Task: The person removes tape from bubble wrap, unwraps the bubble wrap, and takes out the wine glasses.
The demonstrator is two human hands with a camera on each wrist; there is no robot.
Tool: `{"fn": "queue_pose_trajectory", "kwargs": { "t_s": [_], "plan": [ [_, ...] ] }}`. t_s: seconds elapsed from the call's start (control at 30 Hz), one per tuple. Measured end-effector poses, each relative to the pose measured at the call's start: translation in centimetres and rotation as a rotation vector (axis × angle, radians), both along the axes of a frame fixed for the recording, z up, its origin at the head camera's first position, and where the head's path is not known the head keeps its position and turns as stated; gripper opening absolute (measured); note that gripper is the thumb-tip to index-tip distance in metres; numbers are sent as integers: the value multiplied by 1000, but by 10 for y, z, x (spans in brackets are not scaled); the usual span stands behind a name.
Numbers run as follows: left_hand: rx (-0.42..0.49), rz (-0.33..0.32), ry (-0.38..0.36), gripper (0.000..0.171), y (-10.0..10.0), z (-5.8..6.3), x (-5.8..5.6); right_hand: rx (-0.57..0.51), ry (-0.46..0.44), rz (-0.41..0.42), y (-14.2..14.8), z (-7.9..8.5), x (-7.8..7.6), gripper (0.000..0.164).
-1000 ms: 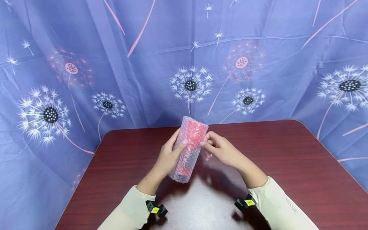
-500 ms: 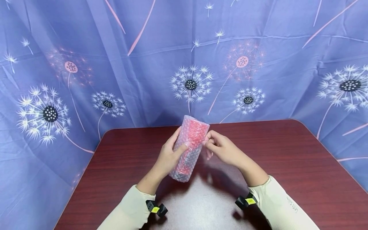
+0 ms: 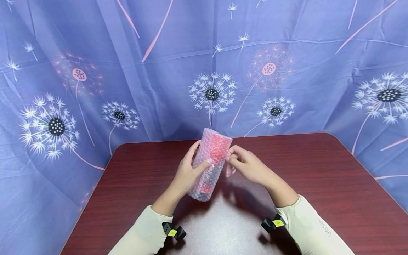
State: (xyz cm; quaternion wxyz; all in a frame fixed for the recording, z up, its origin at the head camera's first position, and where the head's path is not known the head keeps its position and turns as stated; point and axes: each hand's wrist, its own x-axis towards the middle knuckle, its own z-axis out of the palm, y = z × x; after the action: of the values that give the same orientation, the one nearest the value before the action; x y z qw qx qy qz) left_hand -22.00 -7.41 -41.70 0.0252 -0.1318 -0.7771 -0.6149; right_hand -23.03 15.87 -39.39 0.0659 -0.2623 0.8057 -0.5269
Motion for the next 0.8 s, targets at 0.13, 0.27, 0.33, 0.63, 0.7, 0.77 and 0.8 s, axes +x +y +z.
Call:
{"fn": "queue_pose_trajectory", "kwargs": {
  "t_s": [0.13, 0.27, 0.33, 0.63, 0.7, 0.77, 0.8],
  "plan": [
    [3, 2, -6, 78, 0, -1, -1, -15, -30, 17, 0, 0, 0, 16],
    [-1, 7, -19, 80, 1, 0, 0, -13, -39, 18, 0, 1, 0, 15],
    [-3, 11, -22, 81, 1, -1, 0, -13, -38, 20, 0, 1, 0, 15],
    [-14, 55, 9, 80, 1, 0, 0, -38, -59, 43, -1, 1, 0, 18],
    [-20, 67, 17, 80, 1, 0, 0, -50, -79, 48, -2, 2, 1, 20],
    [-25, 76, 22, 80, 1, 0, -1, -57, -88, 53, -2, 2, 2, 20],
    [-27, 80, 24, 80, 1, 0, -1, -60, -89, 57, -3, 3, 3, 21]
  ]
}}
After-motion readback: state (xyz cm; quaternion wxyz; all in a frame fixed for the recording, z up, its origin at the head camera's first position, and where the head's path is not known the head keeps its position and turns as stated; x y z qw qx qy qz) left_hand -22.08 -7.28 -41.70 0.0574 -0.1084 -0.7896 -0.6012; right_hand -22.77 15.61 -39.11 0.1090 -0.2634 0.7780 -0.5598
